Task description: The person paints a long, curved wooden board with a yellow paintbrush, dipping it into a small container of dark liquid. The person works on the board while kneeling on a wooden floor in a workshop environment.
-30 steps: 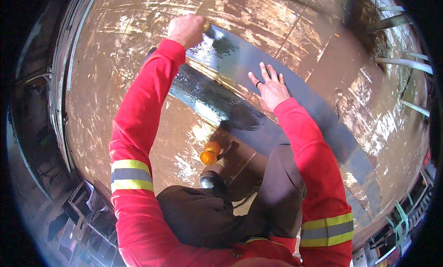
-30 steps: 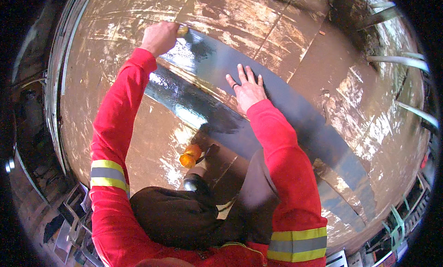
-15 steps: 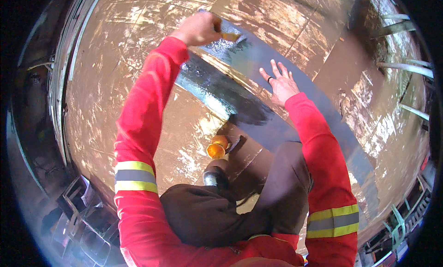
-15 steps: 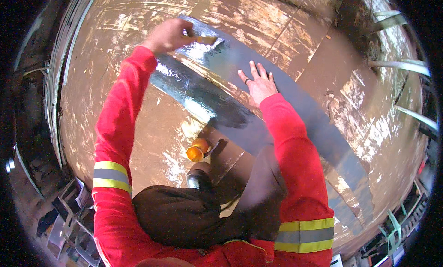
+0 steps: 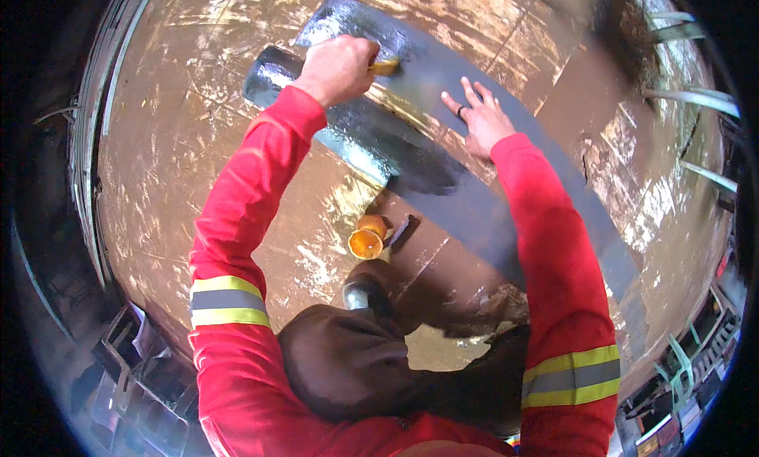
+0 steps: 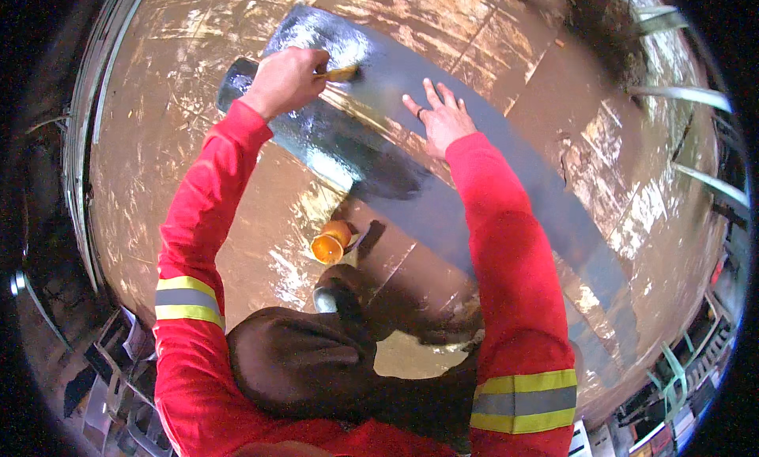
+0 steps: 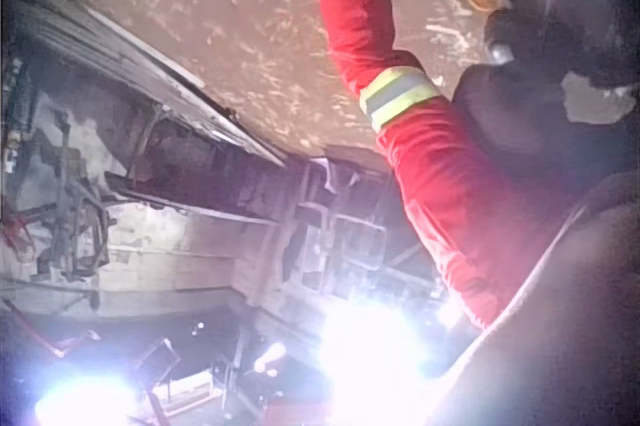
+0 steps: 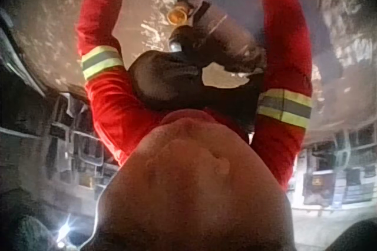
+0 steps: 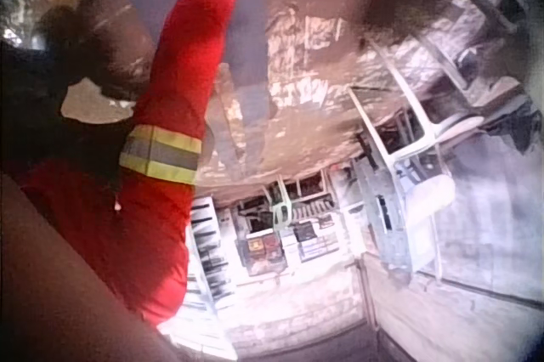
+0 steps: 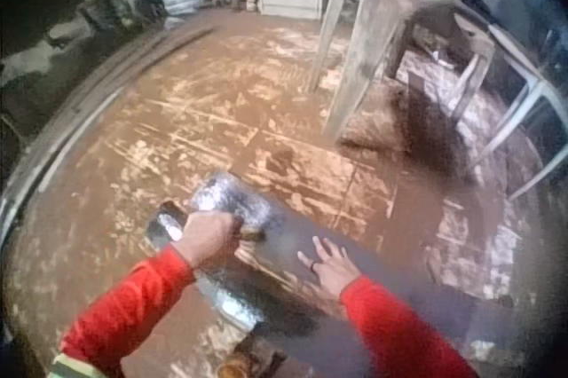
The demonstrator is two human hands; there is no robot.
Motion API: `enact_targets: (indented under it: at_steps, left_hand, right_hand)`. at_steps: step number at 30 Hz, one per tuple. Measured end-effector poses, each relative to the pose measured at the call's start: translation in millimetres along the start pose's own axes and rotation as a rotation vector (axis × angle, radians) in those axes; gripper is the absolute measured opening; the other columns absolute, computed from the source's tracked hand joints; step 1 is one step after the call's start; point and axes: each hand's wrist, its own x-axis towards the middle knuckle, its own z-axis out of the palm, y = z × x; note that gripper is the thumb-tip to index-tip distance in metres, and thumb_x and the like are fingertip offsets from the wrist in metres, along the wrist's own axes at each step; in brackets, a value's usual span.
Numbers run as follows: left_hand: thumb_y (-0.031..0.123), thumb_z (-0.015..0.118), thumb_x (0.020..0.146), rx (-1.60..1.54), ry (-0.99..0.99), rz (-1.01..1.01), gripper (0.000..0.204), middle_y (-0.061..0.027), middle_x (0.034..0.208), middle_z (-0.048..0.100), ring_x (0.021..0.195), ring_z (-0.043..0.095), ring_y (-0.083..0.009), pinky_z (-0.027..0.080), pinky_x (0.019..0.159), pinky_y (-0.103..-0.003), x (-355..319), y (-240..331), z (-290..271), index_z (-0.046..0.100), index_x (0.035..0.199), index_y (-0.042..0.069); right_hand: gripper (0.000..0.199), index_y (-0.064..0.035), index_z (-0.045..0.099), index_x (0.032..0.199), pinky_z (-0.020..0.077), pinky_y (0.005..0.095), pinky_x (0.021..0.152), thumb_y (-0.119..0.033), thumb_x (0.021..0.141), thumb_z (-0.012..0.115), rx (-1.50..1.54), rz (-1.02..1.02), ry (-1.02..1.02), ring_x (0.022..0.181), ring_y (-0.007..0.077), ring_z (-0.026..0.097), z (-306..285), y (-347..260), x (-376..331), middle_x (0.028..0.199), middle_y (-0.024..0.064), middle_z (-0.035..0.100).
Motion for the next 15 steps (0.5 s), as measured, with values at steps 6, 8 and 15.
enact_targets:
  at_steps: [6,8,15]
  left_hand:
    - [0.035,0.066,0.071,0.149,-0.059,-0.38,0.034,-0.0158,0.093,0.067,0.088,0.065,-0.0341,0.052,0.078,-0.044,-18,-74,-3,0.068,0.096,0.013]
    - [0.036,0.064,0.075,0.202,0.034,-0.451,0.032,-0.0159,0.093,0.067,0.087,0.066,-0.0322,0.052,0.075,-0.043,-48,-86,-32,0.068,0.097,0.013]
    - [0.007,0.066,0.083,-0.448,-0.11,-0.171,0.012,0.0001,0.063,0.054,0.06,0.044,-0.004,0.035,0.051,-0.023,-213,26,-119,0.065,0.092,-0.001]
  right_hand:
    - [0.076,-0.0313,0.034,0.142,0.0265,0.053,0.109,-0.021,0.076,0.07,-0.008,0.008,0.027,0.139,0.0323,0.019,2,-4,0,0.154,0.0113,0.012]
    - [0.077,-0.0331,0.032,0.142,0.0262,0.0544,0.109,-0.026,0.076,0.071,-0.069,-0.01,0.076,0.139,0.0327,0.02,14,1,6,0.154,0.0103,0.013]
    - [0.064,-0.0114,0.046,0.135,0.0282,0.0422,0.11,-0.016,0.072,0.057,0.269,-0.056,0.276,0.131,0.0399,0.033,19,19,-1,0.142,0.0267,0.033]
